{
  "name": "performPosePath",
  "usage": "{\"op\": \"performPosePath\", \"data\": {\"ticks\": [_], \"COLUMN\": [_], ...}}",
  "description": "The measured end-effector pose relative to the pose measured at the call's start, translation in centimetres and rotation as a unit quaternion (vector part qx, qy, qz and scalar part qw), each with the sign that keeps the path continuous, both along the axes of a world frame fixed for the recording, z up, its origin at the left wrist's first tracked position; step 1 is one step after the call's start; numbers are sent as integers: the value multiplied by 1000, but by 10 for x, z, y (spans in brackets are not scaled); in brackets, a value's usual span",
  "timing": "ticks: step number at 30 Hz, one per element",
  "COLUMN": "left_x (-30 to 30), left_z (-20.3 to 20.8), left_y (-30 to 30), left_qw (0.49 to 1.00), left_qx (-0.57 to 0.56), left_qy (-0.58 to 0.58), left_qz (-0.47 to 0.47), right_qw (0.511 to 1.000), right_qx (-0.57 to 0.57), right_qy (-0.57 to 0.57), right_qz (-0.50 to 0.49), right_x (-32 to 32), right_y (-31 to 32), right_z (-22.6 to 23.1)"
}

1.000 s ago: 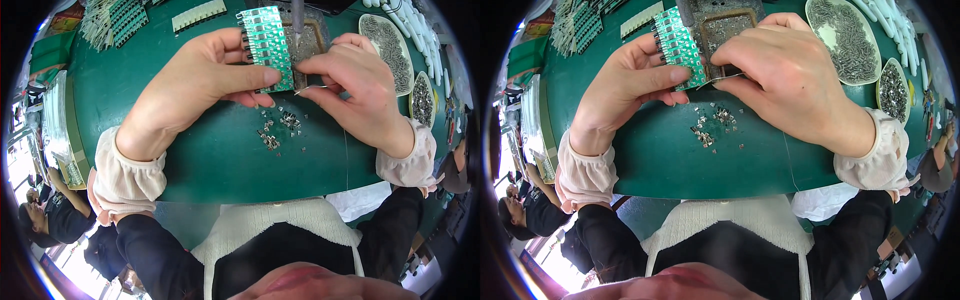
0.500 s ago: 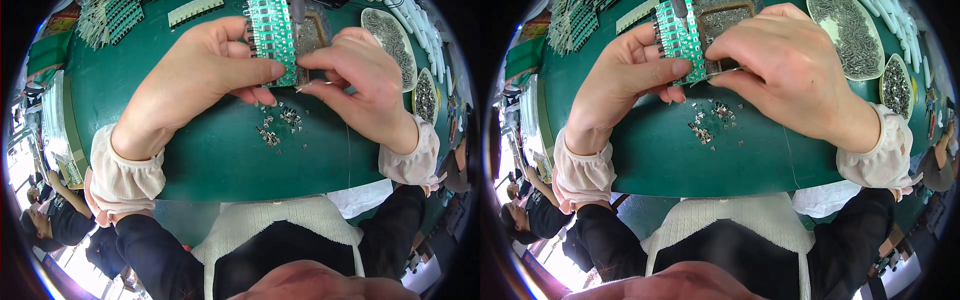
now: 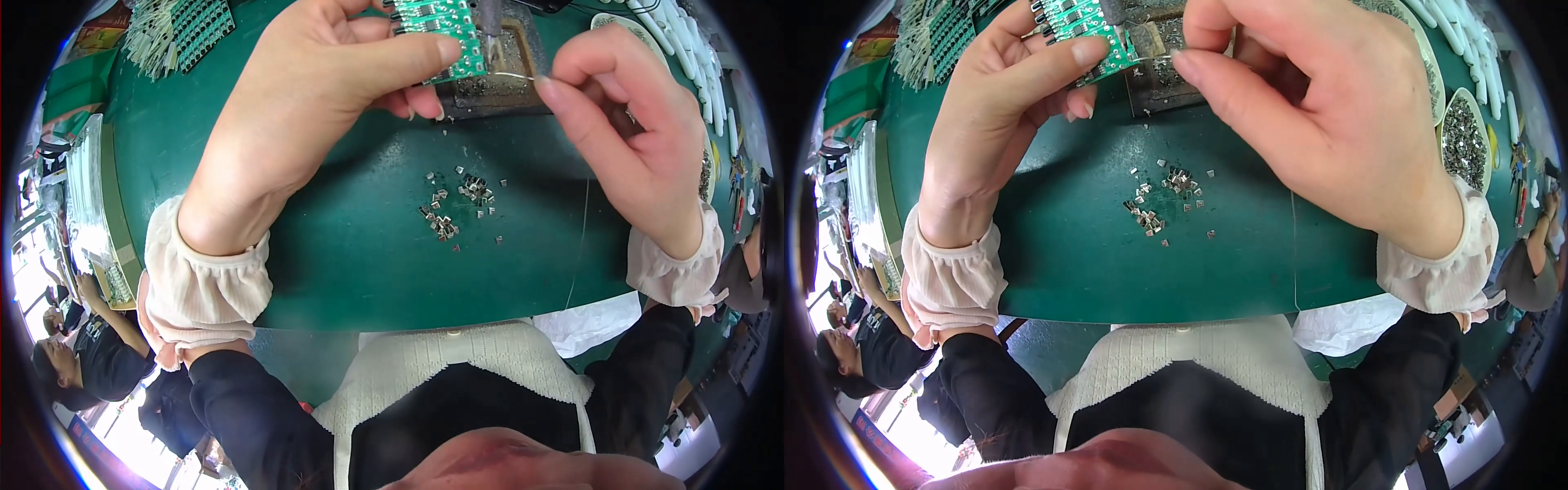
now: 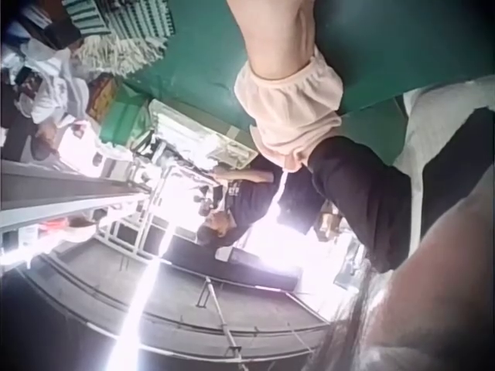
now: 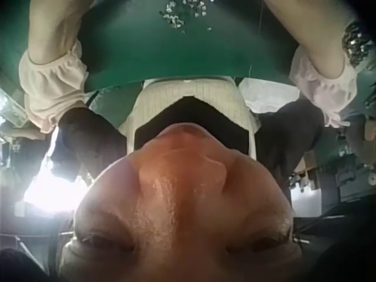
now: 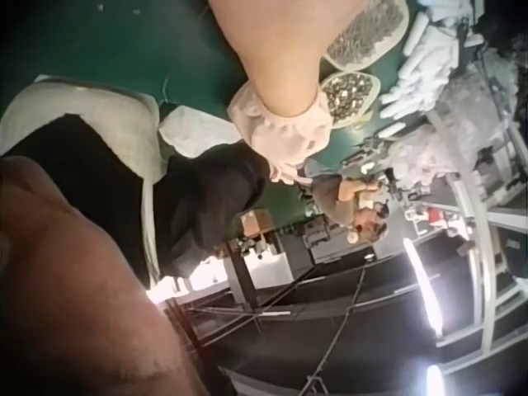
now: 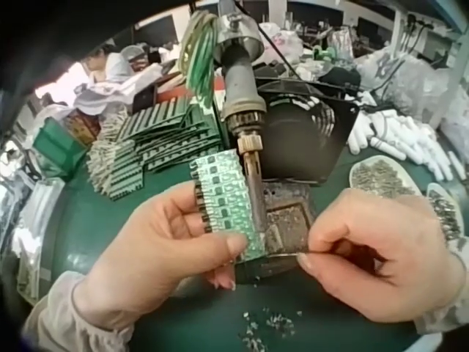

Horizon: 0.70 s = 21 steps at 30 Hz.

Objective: Assembling small electronic components onto PCB strips using hands.

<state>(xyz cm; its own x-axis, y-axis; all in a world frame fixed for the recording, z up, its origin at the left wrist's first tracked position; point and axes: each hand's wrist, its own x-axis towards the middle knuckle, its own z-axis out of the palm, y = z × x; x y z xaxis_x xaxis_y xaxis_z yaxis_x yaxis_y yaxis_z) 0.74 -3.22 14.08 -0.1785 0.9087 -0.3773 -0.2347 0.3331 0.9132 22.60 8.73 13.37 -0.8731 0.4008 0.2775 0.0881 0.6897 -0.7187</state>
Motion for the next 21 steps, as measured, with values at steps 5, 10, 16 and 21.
{"op": "performPosePath", "data": {"ticks": [5, 10, 16, 21], "left_x": [3, 11, 12, 10], "left_z": [0, 15, 17, 17], "left_y": [0, 4, 3, 2], "left_qw": [1000, 999, 999, 999], "left_qx": [12, -6, 14, 18], "left_qy": [-1, 25, 22, 31], "left_qz": [12, 31, 40, 41], "right_qw": [999, 997, 997, 994], "right_qx": [8, 26, 42, 75], "right_qy": [39, 66, 65, 79], "right_qz": [-7, -7, -10, -2], "right_x": [-1, -3, -3, -6], "right_y": [-2, -3, -4, -3], "right_z": [-9, -10, -10, -12]}}
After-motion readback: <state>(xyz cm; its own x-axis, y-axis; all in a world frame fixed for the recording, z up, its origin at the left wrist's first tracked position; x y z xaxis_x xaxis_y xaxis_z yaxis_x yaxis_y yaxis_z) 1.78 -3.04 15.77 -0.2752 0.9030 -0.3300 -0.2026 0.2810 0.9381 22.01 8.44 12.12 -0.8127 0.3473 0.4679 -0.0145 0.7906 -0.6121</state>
